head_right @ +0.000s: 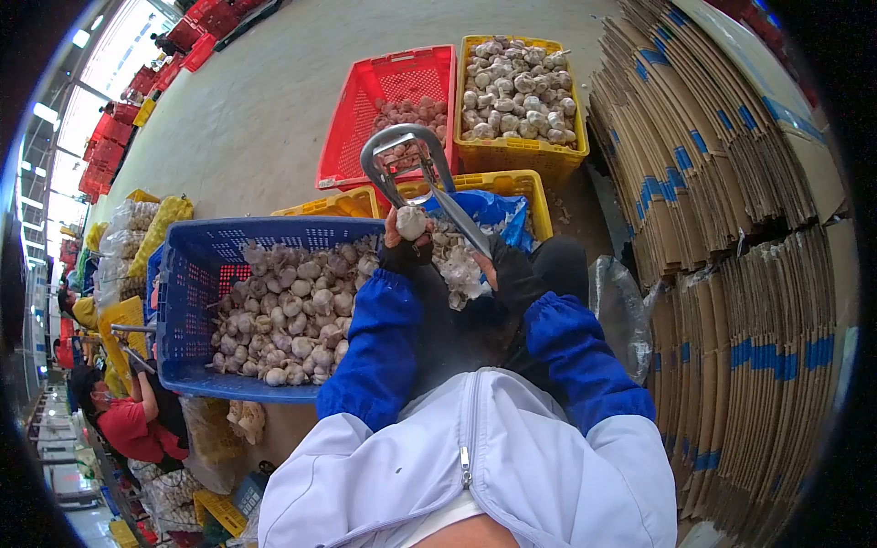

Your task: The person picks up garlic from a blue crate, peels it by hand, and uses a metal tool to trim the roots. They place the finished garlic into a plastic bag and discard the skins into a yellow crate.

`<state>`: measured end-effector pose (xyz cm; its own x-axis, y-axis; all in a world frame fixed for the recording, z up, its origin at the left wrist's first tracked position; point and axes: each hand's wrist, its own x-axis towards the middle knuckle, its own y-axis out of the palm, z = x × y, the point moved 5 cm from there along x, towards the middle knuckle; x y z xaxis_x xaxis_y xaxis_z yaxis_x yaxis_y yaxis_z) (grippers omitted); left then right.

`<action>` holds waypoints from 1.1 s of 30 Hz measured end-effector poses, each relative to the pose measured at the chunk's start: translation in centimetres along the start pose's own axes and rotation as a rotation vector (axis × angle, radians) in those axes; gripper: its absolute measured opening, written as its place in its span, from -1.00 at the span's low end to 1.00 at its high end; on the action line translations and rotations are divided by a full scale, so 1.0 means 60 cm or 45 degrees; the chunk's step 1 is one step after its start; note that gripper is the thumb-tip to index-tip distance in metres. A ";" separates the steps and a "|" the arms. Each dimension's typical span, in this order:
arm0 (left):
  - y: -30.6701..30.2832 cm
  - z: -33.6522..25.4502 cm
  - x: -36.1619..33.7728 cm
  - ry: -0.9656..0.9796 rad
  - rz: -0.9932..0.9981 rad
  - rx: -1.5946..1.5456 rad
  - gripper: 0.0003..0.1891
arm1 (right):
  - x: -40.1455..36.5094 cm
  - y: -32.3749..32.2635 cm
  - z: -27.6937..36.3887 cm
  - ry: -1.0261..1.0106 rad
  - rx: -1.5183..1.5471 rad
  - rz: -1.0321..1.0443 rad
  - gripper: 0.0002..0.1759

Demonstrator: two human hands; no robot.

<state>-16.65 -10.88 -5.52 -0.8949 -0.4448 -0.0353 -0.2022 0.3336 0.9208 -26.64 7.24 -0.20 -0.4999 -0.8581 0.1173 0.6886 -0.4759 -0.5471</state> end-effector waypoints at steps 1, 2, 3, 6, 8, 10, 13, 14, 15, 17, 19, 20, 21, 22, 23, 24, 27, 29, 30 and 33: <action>0.004 -0.001 0.000 -0.016 0.044 -0.008 -0.41 | 0.000 -0.005 0.010 0.002 0.016 0.020 -0.62; 0.002 0.000 0.001 -0.020 0.006 -0.003 -0.43 | -0.001 -0.011 0.019 0.005 0.051 0.030 -0.62; 0.010 0.003 -0.001 -0.023 -0.036 0.002 -0.45 | -0.002 -0.017 0.028 0.010 0.086 0.043 -0.63; 0.013 0.000 -0.008 -0.032 0.000 0.052 -0.47 | -0.002 -0.012 0.020 -0.023 0.160 0.040 -0.64; 0.005 -0.003 -0.007 -0.016 0.021 0.143 -0.47 | -0.002 -0.010 0.009 -0.024 0.152 0.064 -0.65; -0.004 -0.009 -0.007 0.029 -0.029 0.278 -0.47 | 0.000 -0.012 0.017 0.013 0.102 0.140 -0.65; -0.009 -0.012 0.005 -0.036 0.024 0.365 -0.47 | -0.004 -0.013 0.035 0.113 0.199 0.189 -0.78; -0.011 -0.015 0.011 -0.028 0.016 0.348 -0.48 | -0.003 -0.010 0.032 0.067 0.196 0.177 -0.78; -0.014 -0.015 0.012 0.021 -0.049 0.287 -0.48 | -0.001 -0.009 0.030 0.020 0.191 0.163 -0.78; -0.020 -0.011 0.013 0.118 -0.175 0.160 -0.48 | 0.000 -0.012 0.025 -0.035 0.202 0.154 -0.77; -0.017 -0.010 0.015 0.057 -0.146 -0.019 -0.49 | -0.003 -0.020 0.047 -0.052 0.243 0.170 -0.77; -0.016 -0.010 0.016 0.028 -0.132 -0.107 -0.50 | -0.003 -0.022 0.050 -0.063 0.236 0.161 -0.77; -0.013 -0.006 0.015 -0.025 -0.142 -0.166 -0.50 | -0.004 -0.024 0.052 -0.072 0.229 0.155 -0.77; -0.009 0.001 0.014 -0.080 -0.152 -0.224 -0.51 | -0.004 -0.024 0.053 -0.079 0.224 0.147 -0.77; -0.006 0.008 0.013 -0.137 -0.163 -0.282 -0.51 | -0.005 -0.022 0.050 -0.062 0.200 0.147 -0.77; -0.038 0.008 0.022 -0.079 -0.225 -0.070 -0.49 | -0.005 -0.020 0.044 -0.043 0.175 0.146 -0.76; -0.075 0.000 0.042 0.196 -0.369 0.432 -0.40 | -0.006 -0.018 0.032 -0.038 0.066 0.095 -0.73; 0.004 0.004 0.002 0.162 -0.341 0.074 -0.32 | -0.004 -0.019 0.033 0.011 -0.037 0.053 -0.69; 0.005 0.014 -0.004 -0.029 -0.352 -0.365 -0.27 | -0.004 -0.021 0.038 0.070 -0.098 0.036 -0.64; 0.009 0.009 -0.011 -0.026 -0.399 -0.326 -0.22 | -0.004 -0.005 0.025 0.098 -0.235 -0.075 -0.58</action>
<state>-16.39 -9.95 -5.24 -0.8139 -0.4747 -0.3349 -0.3631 -0.0343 0.9311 -25.95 7.30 1.19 -0.5800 -0.8092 0.0936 0.5527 -0.4753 -0.6846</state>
